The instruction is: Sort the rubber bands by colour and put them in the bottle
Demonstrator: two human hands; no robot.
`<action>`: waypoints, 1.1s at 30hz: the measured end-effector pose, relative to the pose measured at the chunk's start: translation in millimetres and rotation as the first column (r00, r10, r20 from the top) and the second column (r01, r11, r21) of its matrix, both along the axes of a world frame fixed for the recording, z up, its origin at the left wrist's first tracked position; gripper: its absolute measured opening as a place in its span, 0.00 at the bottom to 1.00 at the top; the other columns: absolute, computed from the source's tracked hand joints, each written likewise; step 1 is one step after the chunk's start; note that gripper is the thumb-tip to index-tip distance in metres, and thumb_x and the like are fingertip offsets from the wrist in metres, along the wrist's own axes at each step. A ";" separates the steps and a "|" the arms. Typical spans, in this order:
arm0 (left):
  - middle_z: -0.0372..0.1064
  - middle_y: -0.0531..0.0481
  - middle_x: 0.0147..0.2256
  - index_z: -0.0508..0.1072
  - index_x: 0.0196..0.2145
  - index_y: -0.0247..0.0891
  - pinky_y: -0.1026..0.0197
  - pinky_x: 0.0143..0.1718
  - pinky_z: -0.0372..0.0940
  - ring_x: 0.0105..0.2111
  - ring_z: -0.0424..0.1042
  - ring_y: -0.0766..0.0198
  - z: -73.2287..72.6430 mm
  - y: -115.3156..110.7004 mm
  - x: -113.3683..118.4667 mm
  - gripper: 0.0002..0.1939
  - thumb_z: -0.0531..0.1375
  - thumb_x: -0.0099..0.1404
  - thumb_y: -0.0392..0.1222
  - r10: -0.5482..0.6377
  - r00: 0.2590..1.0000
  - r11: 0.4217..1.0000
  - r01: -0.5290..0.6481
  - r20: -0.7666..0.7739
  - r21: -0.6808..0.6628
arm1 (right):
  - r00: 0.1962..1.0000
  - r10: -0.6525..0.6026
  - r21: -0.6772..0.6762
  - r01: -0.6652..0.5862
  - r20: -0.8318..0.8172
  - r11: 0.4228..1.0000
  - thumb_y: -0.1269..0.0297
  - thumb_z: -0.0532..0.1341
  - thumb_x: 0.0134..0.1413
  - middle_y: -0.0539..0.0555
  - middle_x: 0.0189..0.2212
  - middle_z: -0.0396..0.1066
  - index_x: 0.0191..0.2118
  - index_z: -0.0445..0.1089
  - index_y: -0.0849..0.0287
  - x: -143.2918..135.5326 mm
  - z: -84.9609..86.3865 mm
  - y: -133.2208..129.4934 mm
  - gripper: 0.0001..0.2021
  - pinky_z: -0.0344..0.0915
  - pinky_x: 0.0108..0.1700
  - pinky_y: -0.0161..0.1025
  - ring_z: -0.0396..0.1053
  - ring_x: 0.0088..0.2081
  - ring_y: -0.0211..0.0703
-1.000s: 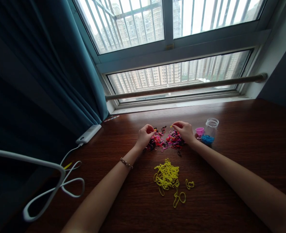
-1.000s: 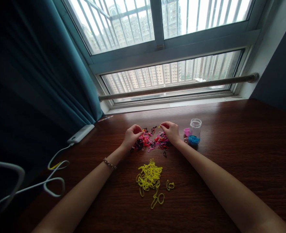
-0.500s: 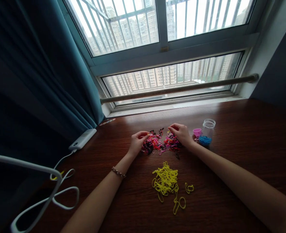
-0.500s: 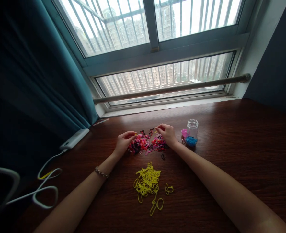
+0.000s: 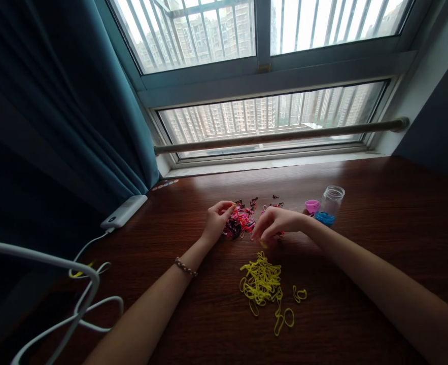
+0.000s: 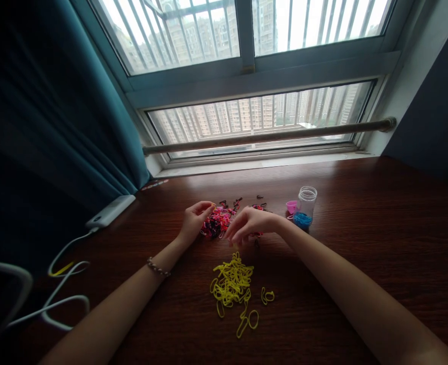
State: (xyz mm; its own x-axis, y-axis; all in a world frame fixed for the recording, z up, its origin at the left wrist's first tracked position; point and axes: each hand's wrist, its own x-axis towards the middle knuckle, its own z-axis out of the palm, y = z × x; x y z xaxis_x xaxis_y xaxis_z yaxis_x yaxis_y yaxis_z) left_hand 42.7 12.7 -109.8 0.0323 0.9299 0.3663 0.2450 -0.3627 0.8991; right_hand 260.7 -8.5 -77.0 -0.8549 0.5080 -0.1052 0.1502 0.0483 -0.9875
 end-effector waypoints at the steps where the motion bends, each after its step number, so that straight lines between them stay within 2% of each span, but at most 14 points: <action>1: 0.72 0.48 0.30 0.73 0.31 0.33 0.64 0.32 0.65 0.29 0.70 0.65 0.4 0.1 0.0 0.12 0.61 0.53 0.45 -0.004 1.000 1.000 0.004 -0.006 -0.003 | 0.999 0.051 -0.025 -0.050 0.016 0.998 0.59 0.66 0.38 0.55 0.28 0.73 0.40 0.72 0.63 -0.5 0.9 -1.1 0.21 0.63 0.25 0.31 0.68 0.24 0.35; 2: 0.72 0.48 0.30 0.73 0.32 0.33 0.64 0.32 0.65 0.29 0.70 0.65 0.9 0.1 0.1 0.12 0.61 0.52 0.45 -0.008 1.000 1.000 0.008 -0.013 -0.006 | 1.000 0.021 -0.020 -0.021 0.013 1.000 0.58 0.65 0.39 0.56 0.30 0.73 0.42 0.71 0.62 -0.4 0.1 -0.5 0.21 0.64 0.25 0.32 0.69 0.25 0.36; 4: 0.72 0.48 0.30 0.73 0.32 0.33 0.64 0.31 0.66 0.29 0.70 0.65 2.4 -0.2 0.5 0.12 0.62 0.51 0.44 -0.022 1.000 1.000 0.022 -0.019 -0.011 | 0.968 -0.249 0.092 0.252 -0.038 0.963 0.58 0.62 0.43 0.56 0.29 0.74 0.40 0.72 0.63 2.2 -5.5 5.6 0.18 0.63 0.23 0.32 0.69 0.24 0.36; 6: 0.72 0.48 0.30 0.72 0.31 0.34 0.64 0.31 0.66 0.29 0.70 0.65 4.5 -1.4 1.2 0.12 0.62 0.51 0.43 -0.049 0.999 0.999 0.049 -0.012 -0.022 | 0.814 -0.568 0.265 0.579 -0.124 0.771 0.59 0.61 0.45 0.55 0.25 0.73 0.34 0.73 0.64 7.9 -14.1 16.1 0.14 0.60 0.21 0.30 0.67 0.21 0.35; 7: 0.72 0.48 0.30 0.72 0.31 0.34 0.64 0.32 0.66 0.30 0.71 0.65 5.6 -2.3 1.5 0.11 0.62 0.50 0.43 -0.068 0.998 0.997 0.068 -0.006 -0.031 | 0.738 -0.658 0.357 0.661 -0.148 0.661 0.59 0.61 0.45 0.55 0.24 0.73 0.31 0.73 0.64 11.5 -18.4 21.6 0.12 0.60 0.21 0.30 0.67 0.20 0.35; 8: 0.72 0.48 0.29 0.72 0.30 0.34 0.64 0.32 0.66 0.30 0.71 0.64 6.9 -3.3 1.7 0.11 0.62 0.50 0.43 -0.091 0.996 0.995 0.091 -0.003 -0.044 | 0.696 -0.702 0.443 0.683 -0.154 0.581 0.60 0.61 0.44 0.54 0.22 0.73 0.29 0.74 0.63 15.2 -22.3 26.5 0.11 0.60 0.22 0.31 0.67 0.21 0.35; 10: 0.72 0.48 0.29 0.72 0.29 0.33 0.63 0.32 0.67 0.29 0.71 0.64 10.2 -5.8 1.8 0.10 0.63 0.50 0.43 -0.156 0.988 0.984 0.155 -0.008 -0.084 | 0.675 -0.725 0.579 0.648 -0.137 0.494 0.61 0.62 0.44 0.53 0.21 0.73 0.27 0.75 0.62 21.6 -28.1 33.4 0.09 0.60 0.24 0.31 0.67 0.23 0.37; 13: 0.72 0.48 0.28 0.73 0.29 0.32 0.64 0.29 0.65 0.27 0.69 0.66 17.4 -10.5 1.5 0.11 0.63 0.50 0.43 -0.361 0.930 0.919 0.341 -0.073 -0.198 | 0.701 -0.709 0.690 0.549 -0.073 0.472 0.60 0.61 0.44 0.52 0.22 0.73 0.28 0.75 0.60 26.9 -31.8 35.8 0.09 0.60 0.26 0.31 0.68 0.24 0.38; 17: 0.72 0.47 0.26 0.76 0.29 0.31 0.66 0.27 0.62 0.26 0.68 0.66 30.1 -20.9 3.9 0.12 0.61 0.53 0.44 -0.688 0.683 0.719 0.599 -0.244 -0.352 | 0.758 -0.653 0.765 0.410 0.017 0.496 0.59 0.62 0.43 0.52 0.25 0.74 0.30 0.75 0.58 28.0 -32.9 33.2 0.10 0.60 0.29 0.32 0.68 0.26 0.38; 21: 0.72 0.46 0.26 0.77 0.29 0.31 0.67 0.27 0.60 0.27 0.67 0.66 39.0 -32.4 8.6 0.14 0.59 0.56 0.45 -0.757 0.547 0.653 0.645 -0.357 -0.396 | 0.808 -0.586 0.772 0.336 0.057 0.540 0.64 0.64 0.40 0.51 0.26 0.74 0.30 0.75 0.58 27.1 -36.7 34.8 0.08 0.60 0.30 0.32 0.69 0.28 0.38; 23: 0.71 0.47 0.25 0.77 0.29 0.31 0.68 0.26 0.59 0.26 0.66 0.67 39.5 -33.7 9.1 0.14 0.57 0.58 0.46 -0.746 0.536 0.665 0.641 -0.395 -0.383 | 0.797 -0.602 0.754 0.375 0.034 0.539 0.67 0.63 0.41 0.51 0.25 0.74 0.30 0.75 0.59 26.3 -39.7 36.8 0.07 0.61 0.30 0.31 0.68 0.27 0.37; 25: 0.70 0.49 0.24 0.76 0.30 0.31 0.68 0.25 0.58 0.24 0.65 0.69 36.1 -30.1 7.5 0.15 0.56 0.59 0.46 -0.665 0.607 0.744 0.590 -0.435 -0.314 | 0.772 -0.635 0.730 0.442 -0.014 0.521 0.67 0.62 0.42 0.51 0.25 0.74 0.30 0.75 0.59 25.5 -41.7 38.4 0.07 0.61 0.29 0.31 0.68 0.26 0.36; 29: 0.70 0.49 0.27 0.74 0.31 0.34 0.66 0.28 0.60 0.25 0.65 0.68 20.6 -14.0 -0.2 0.10 0.57 0.58 0.43 -0.316 0.787 0.932 0.361 -0.529 -0.019 | 0.713 -0.690 0.660 0.580 -0.127 0.478 0.64 0.61 0.43 0.52 0.24 0.73 0.31 0.74 0.60 24.5 -39.3 38.3 0.08 0.62 0.27 0.31 0.68 0.25 0.37; 33: 0.71 0.47 0.33 0.75 0.31 0.39 0.59 0.40 0.60 0.37 0.66 0.61 6.3 -2.4 -7.2 0.06 0.58 0.57 0.41 -0.151 0.740 0.925 0.339 -0.656 0.169 | 0.659 -0.733 0.589 0.665 -0.172 0.460 0.63 0.62 0.42 0.53 0.24 0.73 0.31 0.73 0.62 23.6 -34.2 36.3 0.09 0.64 0.27 0.33 0.69 0.26 0.39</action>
State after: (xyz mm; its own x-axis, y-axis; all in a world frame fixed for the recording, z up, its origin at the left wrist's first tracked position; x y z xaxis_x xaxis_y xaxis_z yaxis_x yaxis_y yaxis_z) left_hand 35.6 10.3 -103.5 0.5521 0.7285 0.4055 0.5812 -0.6850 0.4393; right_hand 284.2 27.7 -111.2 -0.1883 0.9126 0.3628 0.4790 0.4079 -0.7773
